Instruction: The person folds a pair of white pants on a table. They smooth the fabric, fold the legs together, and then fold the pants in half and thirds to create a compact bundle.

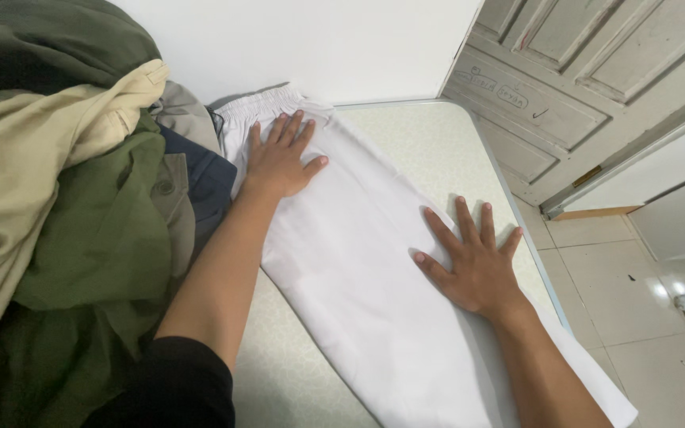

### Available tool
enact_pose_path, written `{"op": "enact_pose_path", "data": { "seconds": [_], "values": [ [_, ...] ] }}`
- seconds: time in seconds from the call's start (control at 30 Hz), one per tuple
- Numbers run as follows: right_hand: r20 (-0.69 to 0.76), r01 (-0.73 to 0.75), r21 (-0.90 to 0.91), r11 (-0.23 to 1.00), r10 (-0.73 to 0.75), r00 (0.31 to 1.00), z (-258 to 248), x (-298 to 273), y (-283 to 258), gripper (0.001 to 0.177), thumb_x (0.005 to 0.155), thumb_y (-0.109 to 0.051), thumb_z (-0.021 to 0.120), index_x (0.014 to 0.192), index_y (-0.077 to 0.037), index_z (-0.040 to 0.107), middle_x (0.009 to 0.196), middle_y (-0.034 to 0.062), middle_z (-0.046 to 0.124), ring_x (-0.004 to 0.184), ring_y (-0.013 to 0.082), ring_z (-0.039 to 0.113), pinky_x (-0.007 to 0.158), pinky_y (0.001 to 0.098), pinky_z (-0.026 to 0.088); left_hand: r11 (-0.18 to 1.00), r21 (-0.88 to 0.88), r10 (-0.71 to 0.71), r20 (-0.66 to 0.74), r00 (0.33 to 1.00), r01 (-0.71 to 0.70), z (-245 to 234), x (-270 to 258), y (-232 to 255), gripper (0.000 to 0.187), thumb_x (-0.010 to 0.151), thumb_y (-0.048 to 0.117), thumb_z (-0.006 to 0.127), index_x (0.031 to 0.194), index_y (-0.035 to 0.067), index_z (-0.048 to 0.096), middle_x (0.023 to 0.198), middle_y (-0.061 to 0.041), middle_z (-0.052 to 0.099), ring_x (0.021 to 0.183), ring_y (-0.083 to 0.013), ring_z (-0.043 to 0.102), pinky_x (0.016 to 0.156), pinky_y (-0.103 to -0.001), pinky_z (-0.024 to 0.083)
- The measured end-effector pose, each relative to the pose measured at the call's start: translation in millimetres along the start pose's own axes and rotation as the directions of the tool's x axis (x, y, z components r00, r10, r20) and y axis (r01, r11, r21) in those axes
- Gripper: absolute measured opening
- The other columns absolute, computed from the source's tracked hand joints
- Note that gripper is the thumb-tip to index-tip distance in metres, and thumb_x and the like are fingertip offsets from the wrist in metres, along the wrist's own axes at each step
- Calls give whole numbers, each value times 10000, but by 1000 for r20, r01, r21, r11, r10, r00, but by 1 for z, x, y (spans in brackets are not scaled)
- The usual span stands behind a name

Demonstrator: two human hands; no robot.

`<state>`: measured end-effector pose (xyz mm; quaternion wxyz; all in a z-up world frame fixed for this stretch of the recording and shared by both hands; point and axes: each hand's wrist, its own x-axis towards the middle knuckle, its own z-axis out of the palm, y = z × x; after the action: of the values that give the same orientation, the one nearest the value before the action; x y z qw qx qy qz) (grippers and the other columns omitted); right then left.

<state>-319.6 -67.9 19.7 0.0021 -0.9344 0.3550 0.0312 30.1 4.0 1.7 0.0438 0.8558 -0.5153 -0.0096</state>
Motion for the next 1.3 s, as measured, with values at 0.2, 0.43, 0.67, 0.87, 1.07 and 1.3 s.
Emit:
{"op": "enact_pose_path", "data": {
  "seconds": [0.2, 0.43, 0.67, 0.87, 1.07, 1.3],
  "values": [
    [-1, -1, -2, 1000, 1, 1000, 5, 5, 2, 818, 873, -793, 301, 1606, -434, 256, 1720, 123, 53, 1502, 450, -44, 1080, 788, -56, 837, -198, 517, -13, 856, -509, 7, -50, 79, 691, 993, 586, 524, 1577, 283, 316, 1726, -47, 95, 1592, -271, 63, 1223, -627, 83],
    [7, -9, 35, 999, 9, 1000, 3, 2, 1, 792, 880, -791, 313, 1572, -408, 266, 1677, 142, 60, 1512, 460, -47, 1085, 792, -54, 945, -158, 302, 86, 949, -287, -7, -30, 43, 822, 908, 750, 442, 1602, 366, 227, 1717, 51, 58, 1573, -207, 33, 1219, -645, -4],
    [6, -7, 35, 999, 7, 1000, -2, 2, -1, 792, 880, -786, 321, 1567, -397, 264, 1674, 141, 60, 1508, 457, -49, 1082, 795, -53, 971, -69, 212, -204, 956, -230, 6, -23, 53, 817, 1038, 637, 468, 1658, 153, 248, 1726, -122, 118, 1597, -328, 56, 1197, -672, 40],
    [-22, -3, 34, 999, 4, 1000, 0, 1, 0, 791, 877, -784, 321, 1568, -401, 283, 1674, 152, 91, 1516, 463, -26, 1083, 798, -33, 855, -222, 490, 53, 870, -469, 16, -41, 44, 757, 928, 677, 484, 1587, 353, 297, 1719, 14, 107, 1578, -224, 68, 1241, -611, 34],
    [-18, -5, 27, 1000, 6, 1000, 2, 1, 1, 787, 886, -788, 315, 1565, -394, 273, 1667, 152, 88, 1511, 464, -37, 1079, 799, -43, 993, -3, -117, -117, 986, 118, 16, 4, 14, 834, 1020, 628, 432, 1631, 100, 221, 1701, -104, 120, 1572, -298, 63, 1203, -638, 24],
    [-4, -18, 35, 999, 18, 1000, 1, 3, -1, 805, 863, -784, 334, 1571, -405, 272, 1673, 142, 90, 1514, 456, -34, 1073, 807, -30, 807, -171, 585, 99, 805, -565, -1, -69, 76, 736, 911, 713, 493, 1559, 403, 335, 1716, 53, 127, 1592, -209, 62, 1246, -629, 1]
  ]
}}
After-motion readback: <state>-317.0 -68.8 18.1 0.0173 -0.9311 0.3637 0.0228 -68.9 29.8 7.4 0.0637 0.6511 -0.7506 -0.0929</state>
